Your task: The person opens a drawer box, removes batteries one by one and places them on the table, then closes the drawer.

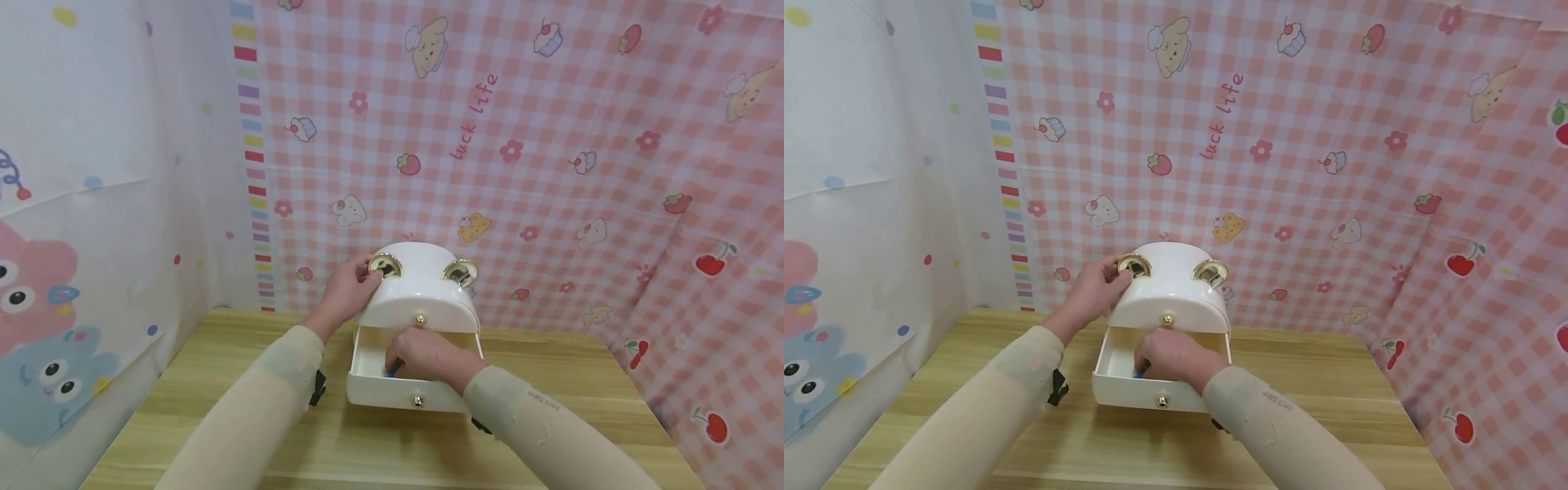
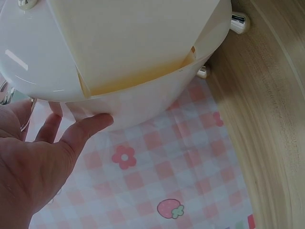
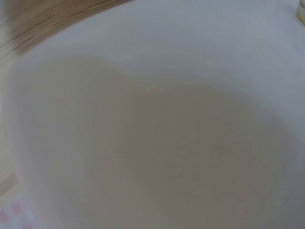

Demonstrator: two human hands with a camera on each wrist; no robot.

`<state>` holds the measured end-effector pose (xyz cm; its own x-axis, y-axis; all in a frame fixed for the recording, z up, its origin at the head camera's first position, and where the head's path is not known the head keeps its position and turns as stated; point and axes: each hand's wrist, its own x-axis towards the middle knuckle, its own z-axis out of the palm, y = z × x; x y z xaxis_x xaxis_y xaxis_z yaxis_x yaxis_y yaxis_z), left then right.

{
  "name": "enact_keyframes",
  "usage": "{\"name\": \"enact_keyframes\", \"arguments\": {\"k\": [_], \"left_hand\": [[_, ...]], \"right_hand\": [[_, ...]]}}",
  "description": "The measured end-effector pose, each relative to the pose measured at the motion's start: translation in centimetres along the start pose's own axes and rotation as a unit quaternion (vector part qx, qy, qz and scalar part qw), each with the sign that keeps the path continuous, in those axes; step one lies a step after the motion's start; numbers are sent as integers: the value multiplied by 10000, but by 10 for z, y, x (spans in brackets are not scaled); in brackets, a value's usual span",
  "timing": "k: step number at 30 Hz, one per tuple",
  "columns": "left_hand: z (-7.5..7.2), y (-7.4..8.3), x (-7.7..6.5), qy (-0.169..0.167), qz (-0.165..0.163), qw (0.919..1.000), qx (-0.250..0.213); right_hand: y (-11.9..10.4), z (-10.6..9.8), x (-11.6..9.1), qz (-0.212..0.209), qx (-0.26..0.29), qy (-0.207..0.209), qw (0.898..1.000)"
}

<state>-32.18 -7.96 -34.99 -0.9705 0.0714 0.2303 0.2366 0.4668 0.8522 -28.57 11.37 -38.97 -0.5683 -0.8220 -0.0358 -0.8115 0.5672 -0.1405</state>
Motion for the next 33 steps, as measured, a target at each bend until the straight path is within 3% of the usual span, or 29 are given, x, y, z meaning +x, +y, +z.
{"name": "enact_keyframes", "arguments": {"k": [10, 15, 23, 28, 33], "left_hand": [[0, -1, -1, 1, 33, 10000, -7], [1, -2, -1, -51, -27, 10000, -4], [0, -2, 1, -21, -39, 10000, 20], [1, -2, 1, 2, -52, 10000, 24], [1, -1, 0, 24, -14, 10000, 24]], "right_hand": [[-5, -1, 3, 76, -302, -313, 9990], [-6, -10, -3, 178, 218, -197, 9994], [-17, -43, -28, 117, 1043, 301, 9940], [-16, -70, -66, 141, 1825, 1167, 9761], [5, -87, -115, 1003, 2429, 2004, 9438]]}}
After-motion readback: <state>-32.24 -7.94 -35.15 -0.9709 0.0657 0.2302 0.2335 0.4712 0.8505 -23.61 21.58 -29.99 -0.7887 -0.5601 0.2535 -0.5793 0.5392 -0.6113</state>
